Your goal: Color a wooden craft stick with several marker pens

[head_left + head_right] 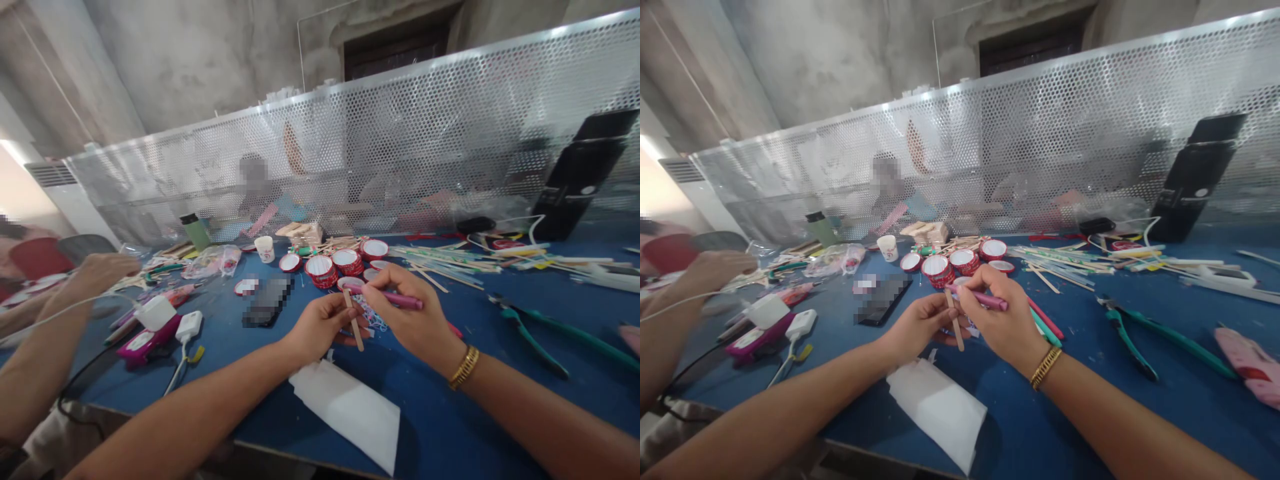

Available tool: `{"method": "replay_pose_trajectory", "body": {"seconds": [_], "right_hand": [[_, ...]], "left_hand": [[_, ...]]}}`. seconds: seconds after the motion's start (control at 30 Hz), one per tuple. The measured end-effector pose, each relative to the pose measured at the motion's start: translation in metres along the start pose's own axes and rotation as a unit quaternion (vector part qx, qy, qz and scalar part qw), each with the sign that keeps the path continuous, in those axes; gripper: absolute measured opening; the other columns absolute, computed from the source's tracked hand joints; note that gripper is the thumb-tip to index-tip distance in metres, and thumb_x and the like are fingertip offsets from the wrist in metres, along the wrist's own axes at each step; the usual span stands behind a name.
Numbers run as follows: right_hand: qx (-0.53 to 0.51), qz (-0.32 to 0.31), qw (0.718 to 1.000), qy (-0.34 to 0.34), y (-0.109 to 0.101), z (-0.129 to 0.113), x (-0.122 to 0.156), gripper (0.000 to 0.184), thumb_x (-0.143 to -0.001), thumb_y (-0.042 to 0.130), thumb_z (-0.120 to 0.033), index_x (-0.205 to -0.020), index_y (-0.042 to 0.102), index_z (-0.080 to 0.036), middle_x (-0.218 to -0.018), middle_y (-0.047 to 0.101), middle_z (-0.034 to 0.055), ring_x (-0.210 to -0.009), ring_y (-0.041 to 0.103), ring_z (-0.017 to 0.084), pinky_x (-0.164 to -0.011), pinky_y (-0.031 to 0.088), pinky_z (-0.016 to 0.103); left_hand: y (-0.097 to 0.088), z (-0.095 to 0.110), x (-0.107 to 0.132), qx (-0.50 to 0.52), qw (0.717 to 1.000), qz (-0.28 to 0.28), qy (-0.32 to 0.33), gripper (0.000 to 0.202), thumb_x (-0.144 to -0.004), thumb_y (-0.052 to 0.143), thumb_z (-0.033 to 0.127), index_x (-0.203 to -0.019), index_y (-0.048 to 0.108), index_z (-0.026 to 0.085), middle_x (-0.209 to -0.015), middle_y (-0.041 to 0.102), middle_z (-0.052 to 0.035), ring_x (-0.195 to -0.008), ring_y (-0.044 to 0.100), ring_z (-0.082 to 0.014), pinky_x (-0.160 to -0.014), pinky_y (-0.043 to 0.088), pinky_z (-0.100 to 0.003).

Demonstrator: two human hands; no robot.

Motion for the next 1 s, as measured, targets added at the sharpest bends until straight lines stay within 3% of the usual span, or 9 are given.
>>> {"method": "replay_pose_trajectory", "body": {"seconds": [0.07, 0.2, 0.37, 0.53, 0.7, 0.9, 1.0], "right_hand": [[-0.006, -0.013, 1.000, 0.005, 0.0030, 0.0015, 0.0005, 0.016, -0.085, 0.058, -0.024, -0.070, 0.052, -0.020, -0.063, 0.052, -0.0042, -0.057, 0.046, 0.010, -0.054, 0.038, 0.024], [0.010, 0.025, 1.000, -0.005, -0.0053, 0.0000, 0.0005, 0.017, -0.085, 0.058, -0.024, -0.070, 0.053, -0.020, -0.062, 0.051, -0.0044, -0.056, 0.045, 0.009, -0.053, 0.037, 0.024], [-0.002, -0.016, 1.000, 0.004, 0.0033, 0.0018, 0.0005, 0.018, -0.085, 0.057, -0.024, -0.069, 0.052, -0.020, -0.062, 0.051, -0.0046, -0.056, 0.045, 0.009, -0.054, 0.038, 0.023], [0.021, 0.021, 0.999, -0.014, -0.0050, -0.0027, -0.0003, 0.018, -0.085, 0.056, -0.024, -0.068, 0.051, -0.020, -0.061, 0.050, -0.0046, -0.056, 0.044, 0.009, -0.054, 0.036, 0.023], [0.003, -0.009, 1.000, 0.006, 0.0017, 0.0023, 0.0004, 0.018, -0.085, 0.057, -0.025, -0.069, 0.051, -0.020, -0.062, 0.050, -0.0045, -0.057, 0.045, 0.010, -0.055, 0.037, 0.024], [0.012, 0.017, 1.000, 0.000, -0.0035, 0.0010, 0.0004, 0.018, -0.085, 0.057, -0.025, -0.069, 0.050, -0.021, -0.061, 0.049, -0.0050, -0.056, 0.043, 0.010, -0.053, 0.035, 0.024], [0.009, 0.002, 1.000, 0.004, -0.0004, 0.0003, 0.0008, 0.019, -0.085, 0.057, -0.025, -0.068, 0.050, -0.021, -0.060, 0.049, -0.0048, -0.056, 0.043, 0.010, -0.054, 0.036, 0.024]], "left_hand": [[0.0002, 0.0002, -0.0001, -0.001, 1.000, -0.002, 0.001, 0.050, -0.066, 0.077, 0.057, -0.088, 0.060, 0.016, -0.082, 0.067, -0.0024, -0.074, 0.069, -0.0180, -0.064, 0.056, -0.029], [-0.0017, -0.0016, -0.0003, 0.007, 1.000, 0.004, -0.002, 0.050, -0.066, 0.078, 0.056, -0.088, 0.059, 0.016, -0.082, 0.067, -0.0022, -0.076, 0.070, -0.0189, -0.066, 0.057, -0.031], [-0.0012, -0.0014, -0.0005, 0.002, 1.000, 0.001, 0.001, 0.046, -0.068, 0.077, 0.054, -0.089, 0.060, 0.016, -0.083, 0.067, -0.0027, -0.075, 0.070, -0.0194, -0.064, 0.056, -0.031], [-0.0032, -0.0014, -0.0011, 0.010, 1.000, 0.009, -0.003, 0.048, -0.066, 0.078, 0.055, -0.088, 0.059, 0.017, -0.082, 0.068, -0.0024, -0.076, 0.070, -0.0197, -0.066, 0.057, -0.031], [-0.0015, 0.0005, 0.0001, 0.007, 1.000, 0.005, -0.001, 0.048, -0.066, 0.078, 0.054, -0.088, 0.060, 0.016, -0.082, 0.067, -0.0026, -0.074, 0.069, -0.0185, -0.064, 0.056, -0.029], [-0.0021, 0.0009, 0.0005, 0.007, 1.000, 0.010, -0.002, 0.047, -0.067, 0.078, 0.054, -0.089, 0.060, 0.016, -0.082, 0.067, -0.0027, -0.076, 0.069, -0.0187, -0.064, 0.056, -0.029], [-0.0017, 0.0009, 0.0002, 0.005, 1.000, 0.007, -0.001, 0.047, -0.068, 0.077, 0.053, -0.090, 0.060, 0.016, -0.082, 0.067, -0.0031, -0.075, 0.069, -0.0187, -0.064, 0.056, -0.029]]}}
Point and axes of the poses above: each hand's wrist, its own x-axis away from the middle knuckle, its own y-axis out of the palm, z = x × y, the point moved 10 cm from there along -x, towards the middle knuckle
